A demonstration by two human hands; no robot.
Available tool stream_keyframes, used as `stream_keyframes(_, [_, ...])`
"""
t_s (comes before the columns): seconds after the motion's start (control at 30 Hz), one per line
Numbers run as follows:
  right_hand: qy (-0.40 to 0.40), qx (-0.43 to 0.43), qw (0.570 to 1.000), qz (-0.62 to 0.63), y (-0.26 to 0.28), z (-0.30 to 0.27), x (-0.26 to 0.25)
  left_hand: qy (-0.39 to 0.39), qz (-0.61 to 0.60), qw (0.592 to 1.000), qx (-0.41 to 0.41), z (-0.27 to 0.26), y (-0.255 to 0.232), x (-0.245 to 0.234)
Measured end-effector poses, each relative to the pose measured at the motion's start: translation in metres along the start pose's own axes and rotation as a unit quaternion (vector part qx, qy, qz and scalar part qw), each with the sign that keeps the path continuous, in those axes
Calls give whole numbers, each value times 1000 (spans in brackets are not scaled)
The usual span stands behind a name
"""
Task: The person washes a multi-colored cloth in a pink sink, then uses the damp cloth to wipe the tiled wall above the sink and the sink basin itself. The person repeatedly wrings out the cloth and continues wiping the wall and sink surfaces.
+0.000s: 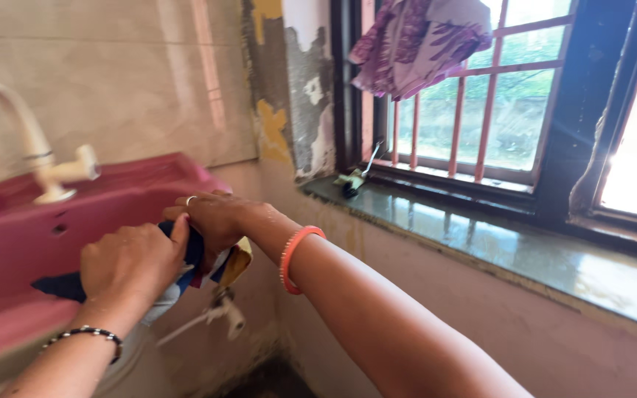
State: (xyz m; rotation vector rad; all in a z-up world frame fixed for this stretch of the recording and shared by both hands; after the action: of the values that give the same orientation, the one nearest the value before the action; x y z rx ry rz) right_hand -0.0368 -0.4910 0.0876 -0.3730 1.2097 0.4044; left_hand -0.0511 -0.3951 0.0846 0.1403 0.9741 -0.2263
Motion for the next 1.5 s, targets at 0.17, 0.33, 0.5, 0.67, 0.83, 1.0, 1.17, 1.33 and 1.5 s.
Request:
stream_keyframes(0.17, [-8, -41, 999, 26, -78, 34, 18, 74, -67, 994, -34, 59, -50, 38])
stream_keyframes(0.33, [-15, -39, 997, 68, -122, 53, 32, 112, -139, 979, -94, 91, -62, 58])
stream_keyframes(0.5, [-75, -15, 997, 23, -105, 38, 26, 104, -157, 980, -66, 79, -57, 49])
stream_keyframes(0.67, [-84, 27, 996, 24, -61, 8, 12, 94, -120, 987, 43, 58, -42, 40])
stream_keyframes(0.83, [-40, 79, 996, -32, 17, -11, -4, 129, -91, 978, 134, 34, 14, 43])
stream_keyframes(1.0, [67, 86, 994, -19, 112, 5, -12, 183, -172, 951, 179, 16, 111, 52])
stream_keyframes(1.17, [215, 128, 956, 155, 181, 45, 5, 322, -323, 886, 79, 7, 214, 64])
stream_keyframes(1.33, [236, 77, 914, 322, 226, 130, 46, 373, -339, 855, -122, 16, 314, 91])
stream_keyframes(1.5, [381, 107, 809, 434, 218, 202, 122, 371, -270, 888, -16, 68, 353, 136])
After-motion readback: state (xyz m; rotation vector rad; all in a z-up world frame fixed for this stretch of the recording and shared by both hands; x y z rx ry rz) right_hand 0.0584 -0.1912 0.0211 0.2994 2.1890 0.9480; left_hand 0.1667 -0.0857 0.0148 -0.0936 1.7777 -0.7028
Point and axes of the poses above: each hand's wrist, its own z-axis towards the middle knuckle, its own x-axis out of the palm, y = z × x, the point moved 9 cm from there along z, towards the middle knuckle
